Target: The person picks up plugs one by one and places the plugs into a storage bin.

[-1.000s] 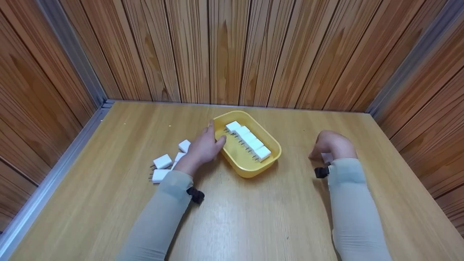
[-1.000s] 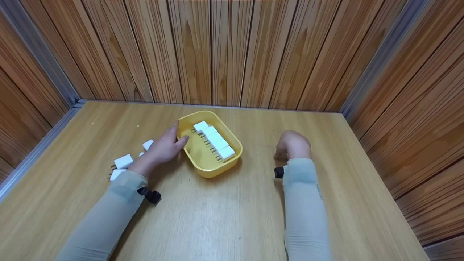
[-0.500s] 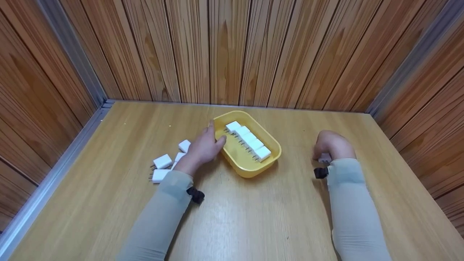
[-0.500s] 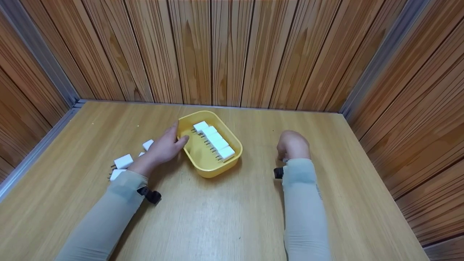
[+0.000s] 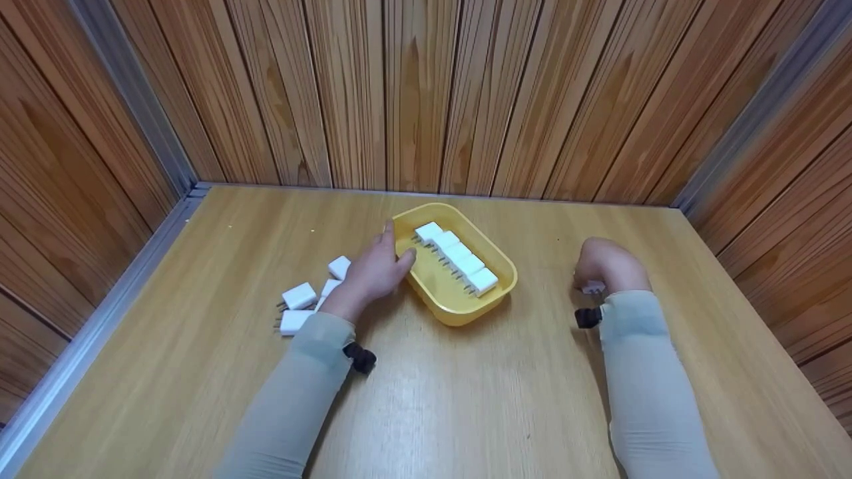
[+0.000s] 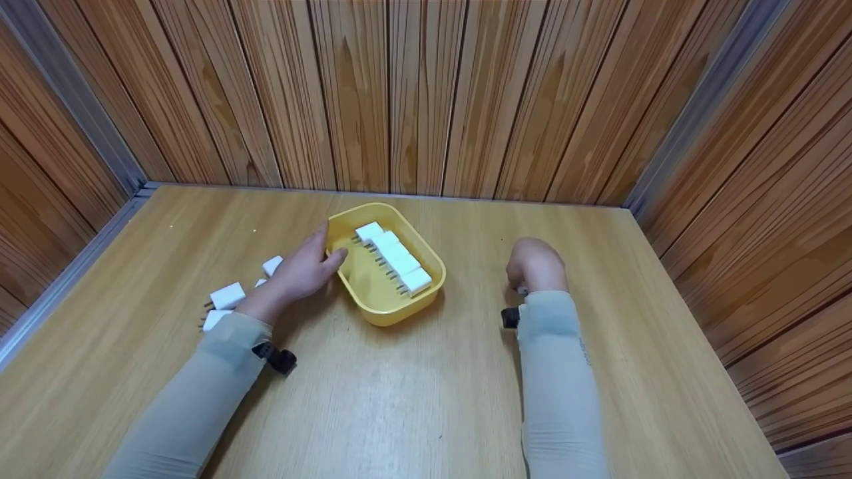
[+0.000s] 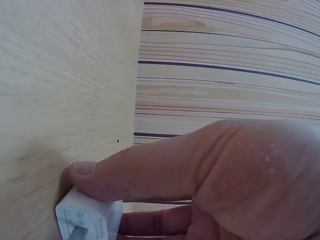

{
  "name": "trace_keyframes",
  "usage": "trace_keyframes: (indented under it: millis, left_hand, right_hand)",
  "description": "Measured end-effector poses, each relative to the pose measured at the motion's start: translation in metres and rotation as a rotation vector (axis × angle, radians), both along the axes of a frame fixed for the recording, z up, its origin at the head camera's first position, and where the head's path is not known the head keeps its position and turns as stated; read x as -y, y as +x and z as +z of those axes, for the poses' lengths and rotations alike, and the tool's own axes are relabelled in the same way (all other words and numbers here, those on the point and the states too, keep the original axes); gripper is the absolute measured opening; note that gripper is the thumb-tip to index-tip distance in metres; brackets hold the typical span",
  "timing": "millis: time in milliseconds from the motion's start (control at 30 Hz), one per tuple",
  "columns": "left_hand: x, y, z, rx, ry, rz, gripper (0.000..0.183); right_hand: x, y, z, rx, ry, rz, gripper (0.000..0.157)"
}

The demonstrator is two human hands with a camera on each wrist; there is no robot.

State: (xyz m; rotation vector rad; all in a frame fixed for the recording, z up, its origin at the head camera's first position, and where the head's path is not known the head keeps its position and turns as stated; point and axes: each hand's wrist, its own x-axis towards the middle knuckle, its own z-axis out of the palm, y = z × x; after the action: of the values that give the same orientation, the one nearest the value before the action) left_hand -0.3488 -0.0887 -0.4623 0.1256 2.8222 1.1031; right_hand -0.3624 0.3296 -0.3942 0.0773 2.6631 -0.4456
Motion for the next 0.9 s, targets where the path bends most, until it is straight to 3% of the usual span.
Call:
trace_keyframes:
  millis: [600, 900]
  left_hand:
    - [0.0000, -0.0013, -0.0009, -0.001, 0.001, 0.002, 0.095]
    - [0.0001, -0.0010, -0.0008, 0.010, 0.004, 0.010, 0.094]
  right_hand:
    - [0.0039, -0.0071, -0.0055, 0.008, -0.051, 0.004, 0.017]
    - [0.0053, -0.0079, -0.0066, -0.008, -0.072, -0.011, 0.037]
